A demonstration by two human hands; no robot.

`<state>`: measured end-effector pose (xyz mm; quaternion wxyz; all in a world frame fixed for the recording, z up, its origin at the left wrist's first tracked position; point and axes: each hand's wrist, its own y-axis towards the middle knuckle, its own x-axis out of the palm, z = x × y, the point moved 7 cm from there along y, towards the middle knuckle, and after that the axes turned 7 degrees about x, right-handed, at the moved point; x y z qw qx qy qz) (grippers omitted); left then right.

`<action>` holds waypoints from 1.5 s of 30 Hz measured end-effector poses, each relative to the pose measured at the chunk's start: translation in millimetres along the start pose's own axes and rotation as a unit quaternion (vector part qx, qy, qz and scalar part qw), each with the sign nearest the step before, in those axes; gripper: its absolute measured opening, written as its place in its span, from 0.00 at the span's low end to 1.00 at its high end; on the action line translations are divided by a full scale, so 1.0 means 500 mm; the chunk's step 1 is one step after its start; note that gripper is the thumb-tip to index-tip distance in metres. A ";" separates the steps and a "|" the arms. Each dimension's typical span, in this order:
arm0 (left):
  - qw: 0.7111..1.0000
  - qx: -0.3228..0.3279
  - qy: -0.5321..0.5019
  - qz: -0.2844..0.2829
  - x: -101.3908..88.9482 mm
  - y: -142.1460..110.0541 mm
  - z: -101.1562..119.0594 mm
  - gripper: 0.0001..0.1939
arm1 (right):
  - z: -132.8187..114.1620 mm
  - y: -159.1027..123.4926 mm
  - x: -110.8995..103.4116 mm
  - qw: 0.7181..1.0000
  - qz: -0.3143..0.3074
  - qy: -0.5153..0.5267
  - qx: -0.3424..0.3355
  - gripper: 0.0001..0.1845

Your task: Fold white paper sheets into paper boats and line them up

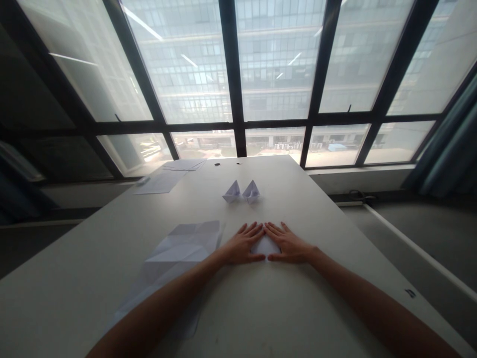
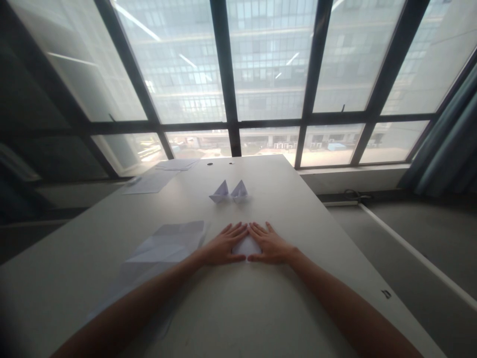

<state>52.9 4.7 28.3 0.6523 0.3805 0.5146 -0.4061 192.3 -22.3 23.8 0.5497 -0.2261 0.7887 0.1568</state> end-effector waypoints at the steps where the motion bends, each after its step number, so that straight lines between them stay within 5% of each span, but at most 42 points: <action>1: 1.000 -0.001 -0.001 0.001 -0.001 0.000 0.000 0.48 | 0.001 0.000 0.000 1.000 0.003 0.002 0.003 0.51; 7: 1.000 -0.002 -0.003 0.000 -0.001 -0.001 -0.001 0.47 | 0.009 0.005 0.003 0.999 0.032 0.003 0.025 0.39; 45: 1.000 -0.002 0.009 -0.013 0.003 -0.003 -0.003 0.47 | 0.007 0.006 0.006 0.999 0.038 -0.012 0.028 0.41</action>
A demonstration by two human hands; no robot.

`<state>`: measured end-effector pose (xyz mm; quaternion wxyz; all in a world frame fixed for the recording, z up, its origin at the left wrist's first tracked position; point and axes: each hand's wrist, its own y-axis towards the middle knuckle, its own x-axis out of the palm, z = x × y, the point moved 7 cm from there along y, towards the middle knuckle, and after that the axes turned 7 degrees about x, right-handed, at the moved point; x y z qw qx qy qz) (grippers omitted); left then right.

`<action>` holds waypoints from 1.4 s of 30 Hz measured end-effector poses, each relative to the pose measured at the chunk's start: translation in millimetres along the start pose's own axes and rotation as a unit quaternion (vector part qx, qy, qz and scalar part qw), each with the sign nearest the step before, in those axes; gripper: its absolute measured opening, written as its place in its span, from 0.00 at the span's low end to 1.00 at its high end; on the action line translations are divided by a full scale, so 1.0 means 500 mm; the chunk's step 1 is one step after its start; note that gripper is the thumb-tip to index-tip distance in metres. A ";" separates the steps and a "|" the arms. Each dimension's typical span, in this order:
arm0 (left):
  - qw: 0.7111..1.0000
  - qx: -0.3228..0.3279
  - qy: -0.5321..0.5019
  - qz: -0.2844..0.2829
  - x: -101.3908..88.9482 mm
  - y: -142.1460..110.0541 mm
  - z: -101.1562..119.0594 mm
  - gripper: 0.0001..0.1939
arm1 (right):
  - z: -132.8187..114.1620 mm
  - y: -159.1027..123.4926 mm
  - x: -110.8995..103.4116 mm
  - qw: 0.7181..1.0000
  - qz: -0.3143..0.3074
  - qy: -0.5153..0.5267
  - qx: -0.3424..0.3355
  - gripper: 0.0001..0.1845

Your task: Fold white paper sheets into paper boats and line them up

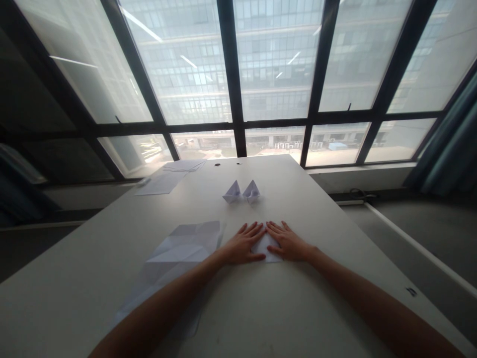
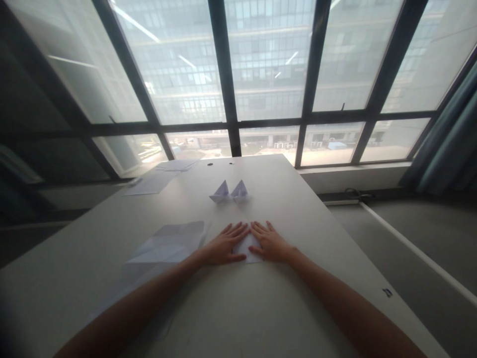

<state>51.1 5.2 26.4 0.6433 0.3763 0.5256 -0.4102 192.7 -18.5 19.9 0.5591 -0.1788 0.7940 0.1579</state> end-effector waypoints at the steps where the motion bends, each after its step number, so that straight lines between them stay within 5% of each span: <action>1: 1.000 0.000 0.003 -0.005 0.002 0.000 0.000 0.47 | 0.000 -0.001 0.001 1.000 -0.003 -0.004 0.001 0.41; 14: 1.000 -0.008 0.012 -0.007 0.007 -0.001 -0.007 0.49 | 0.004 -0.013 -0.012 0.997 -0.068 0.023 -0.036 0.61; 20: 1.000 -0.017 -0.016 0.014 0.007 0.000 -0.017 0.40 | 0.015 -0.009 -0.012 0.999 -0.025 0.041 0.007 0.37; 29: 0.976 -0.161 -0.010 0.146 0.004 -0.007 -0.079 0.32 | 0.008 -0.009 -0.011 1.000 -0.009 0.019 0.008 0.39; 38: 0.966 -0.145 -0.044 0.211 -0.021 -0.014 -0.068 0.26 | 0.003 -0.009 -0.021 1.000 0.027 0.004 0.007 0.37; 42: 0.958 -0.133 -0.069 0.244 -0.028 -0.015 -0.067 0.27 | -0.016 -0.011 -0.044 0.997 0.080 0.010 -0.011 0.26</action>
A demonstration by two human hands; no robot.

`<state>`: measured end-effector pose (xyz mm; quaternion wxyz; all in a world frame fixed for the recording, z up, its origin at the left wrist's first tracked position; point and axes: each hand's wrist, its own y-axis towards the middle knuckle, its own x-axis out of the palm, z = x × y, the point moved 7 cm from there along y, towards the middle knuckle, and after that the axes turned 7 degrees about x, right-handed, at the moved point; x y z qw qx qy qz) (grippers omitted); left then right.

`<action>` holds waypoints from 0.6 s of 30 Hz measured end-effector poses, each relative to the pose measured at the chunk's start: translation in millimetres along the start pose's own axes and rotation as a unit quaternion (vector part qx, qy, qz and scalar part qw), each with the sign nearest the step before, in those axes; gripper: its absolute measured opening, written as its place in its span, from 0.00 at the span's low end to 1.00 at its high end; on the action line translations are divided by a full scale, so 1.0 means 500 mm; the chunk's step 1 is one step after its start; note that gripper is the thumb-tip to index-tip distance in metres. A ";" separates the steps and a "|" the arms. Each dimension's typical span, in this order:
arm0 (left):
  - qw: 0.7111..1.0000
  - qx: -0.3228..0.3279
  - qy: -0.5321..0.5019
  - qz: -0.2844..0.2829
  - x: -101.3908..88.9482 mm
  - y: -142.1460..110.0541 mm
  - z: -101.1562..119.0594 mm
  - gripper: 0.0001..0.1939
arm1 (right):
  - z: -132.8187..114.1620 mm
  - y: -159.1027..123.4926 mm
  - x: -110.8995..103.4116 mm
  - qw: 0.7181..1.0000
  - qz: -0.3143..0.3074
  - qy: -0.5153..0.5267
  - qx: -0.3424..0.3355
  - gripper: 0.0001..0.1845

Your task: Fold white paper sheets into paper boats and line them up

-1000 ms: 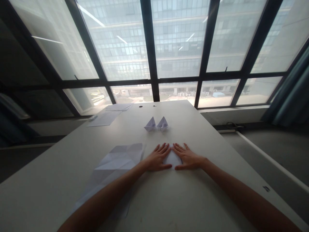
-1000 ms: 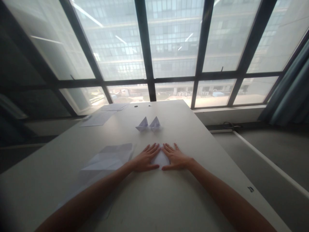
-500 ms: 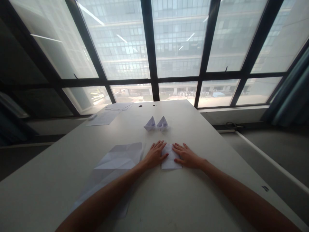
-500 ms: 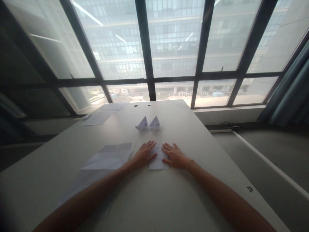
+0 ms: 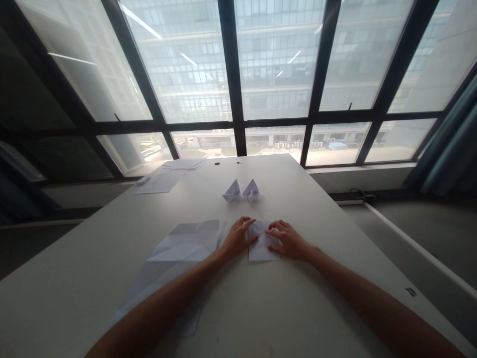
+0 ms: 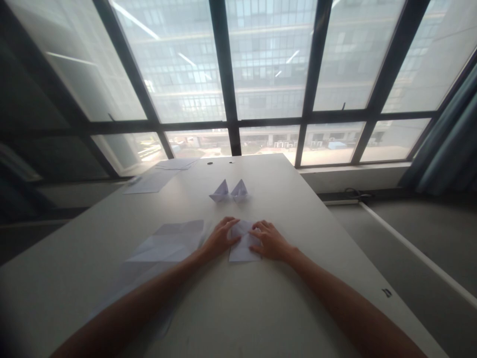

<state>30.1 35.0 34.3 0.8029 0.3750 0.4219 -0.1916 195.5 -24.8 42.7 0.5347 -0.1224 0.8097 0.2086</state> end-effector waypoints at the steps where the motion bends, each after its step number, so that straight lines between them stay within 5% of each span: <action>1: 1.000 0.003 -0.007 0.008 -0.002 0.001 0.001 0.28 | -0.005 0.001 -0.002 1.000 0.006 0.007 -0.003 0.23; 9: 0.999 -0.016 0.035 0.030 -0.028 0.003 0.026 0.35 | -0.011 0.010 0.008 0.998 0.022 0.063 0.005 0.15; 18: 0.995 -0.040 0.093 -0.016 -0.003 -0.009 0.005 0.31 | -0.005 0.009 0.012 0.996 0.047 0.071 0.000 0.14</action>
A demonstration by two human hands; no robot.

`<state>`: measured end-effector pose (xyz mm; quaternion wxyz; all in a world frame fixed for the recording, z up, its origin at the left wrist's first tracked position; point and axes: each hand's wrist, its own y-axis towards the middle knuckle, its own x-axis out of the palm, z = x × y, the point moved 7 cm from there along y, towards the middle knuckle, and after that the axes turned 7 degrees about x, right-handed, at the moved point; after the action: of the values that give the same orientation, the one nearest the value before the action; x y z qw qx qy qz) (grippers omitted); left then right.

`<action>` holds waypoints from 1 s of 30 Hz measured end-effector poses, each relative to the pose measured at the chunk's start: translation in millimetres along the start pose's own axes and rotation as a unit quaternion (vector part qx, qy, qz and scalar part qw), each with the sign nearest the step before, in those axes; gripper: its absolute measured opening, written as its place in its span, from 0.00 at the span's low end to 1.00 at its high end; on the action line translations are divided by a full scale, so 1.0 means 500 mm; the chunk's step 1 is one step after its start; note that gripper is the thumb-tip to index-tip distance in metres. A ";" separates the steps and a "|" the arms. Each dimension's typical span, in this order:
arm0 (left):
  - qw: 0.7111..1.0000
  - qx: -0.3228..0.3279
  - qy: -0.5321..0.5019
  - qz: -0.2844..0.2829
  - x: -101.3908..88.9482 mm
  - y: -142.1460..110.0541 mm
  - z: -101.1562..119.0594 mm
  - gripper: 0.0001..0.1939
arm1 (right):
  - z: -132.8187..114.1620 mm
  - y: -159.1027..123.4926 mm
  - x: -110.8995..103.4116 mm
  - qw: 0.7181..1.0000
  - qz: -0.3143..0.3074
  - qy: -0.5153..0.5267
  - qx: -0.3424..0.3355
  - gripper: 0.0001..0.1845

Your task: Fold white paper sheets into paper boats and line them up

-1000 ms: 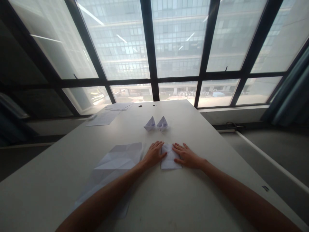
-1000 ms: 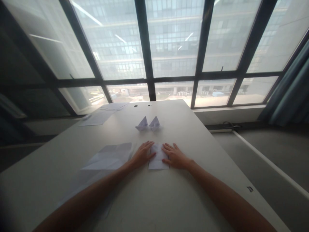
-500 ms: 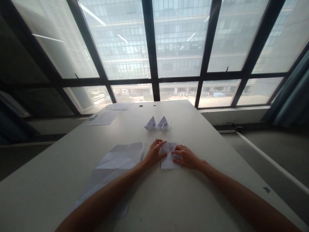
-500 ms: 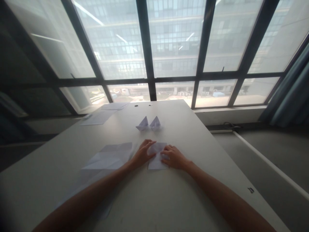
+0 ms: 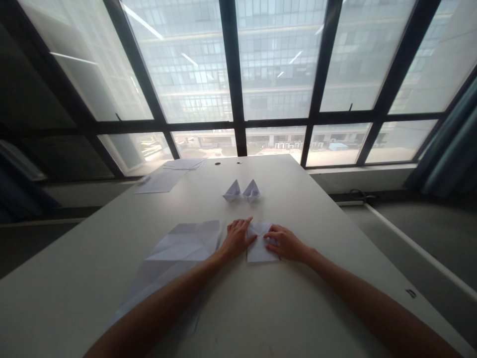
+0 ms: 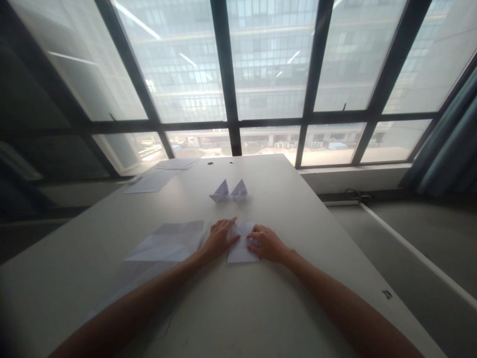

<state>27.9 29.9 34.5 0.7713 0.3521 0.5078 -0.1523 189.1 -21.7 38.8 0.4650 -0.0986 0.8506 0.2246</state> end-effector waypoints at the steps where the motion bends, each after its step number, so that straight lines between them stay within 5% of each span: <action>1: 1.000 0.005 0.001 -0.002 0.001 0.000 0.000 0.30 | 0.000 0.000 0.000 1.000 0.001 0.000 -0.001 0.14; 7: 0.999 0.045 -0.015 0.025 -0.013 0.004 0.010 0.28 | -0.002 0.000 -0.002 1.000 0.008 -0.002 -0.003 0.14; 10: 0.991 0.055 -0.112 0.053 -0.017 0.007 0.016 0.28 | -0.004 0.001 -0.002 1.000 0.011 0.001 -0.001 0.13; 16: 0.892 0.023 -0.449 0.048 -0.006 0.011 0.025 0.31 | 0.001 0.009 -0.006 0.998 0.023 0.046 0.043 0.15; 22: 0.826 0.098 -0.554 -0.007 -0.009 0.005 0.058 0.35 | 0.013 0.021 -0.001 0.992 0.027 0.086 0.092 0.26; 27: 0.835 0.116 -0.537 -0.024 0.005 0.003 0.064 0.35 | 0.031 0.025 0.015 0.982 0.025 0.152 0.111 0.23; 30: 0.877 0.077 -0.474 0.015 0.010 0.009 0.046 0.27 | 0.043 0.027 0.019 0.971 0.027 0.208 0.118 0.19</action>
<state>48.3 17.6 37.2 0.8923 0.3039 0.0625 -0.3279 194.9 0.8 24.6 0.2799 -0.0648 0.9516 0.1092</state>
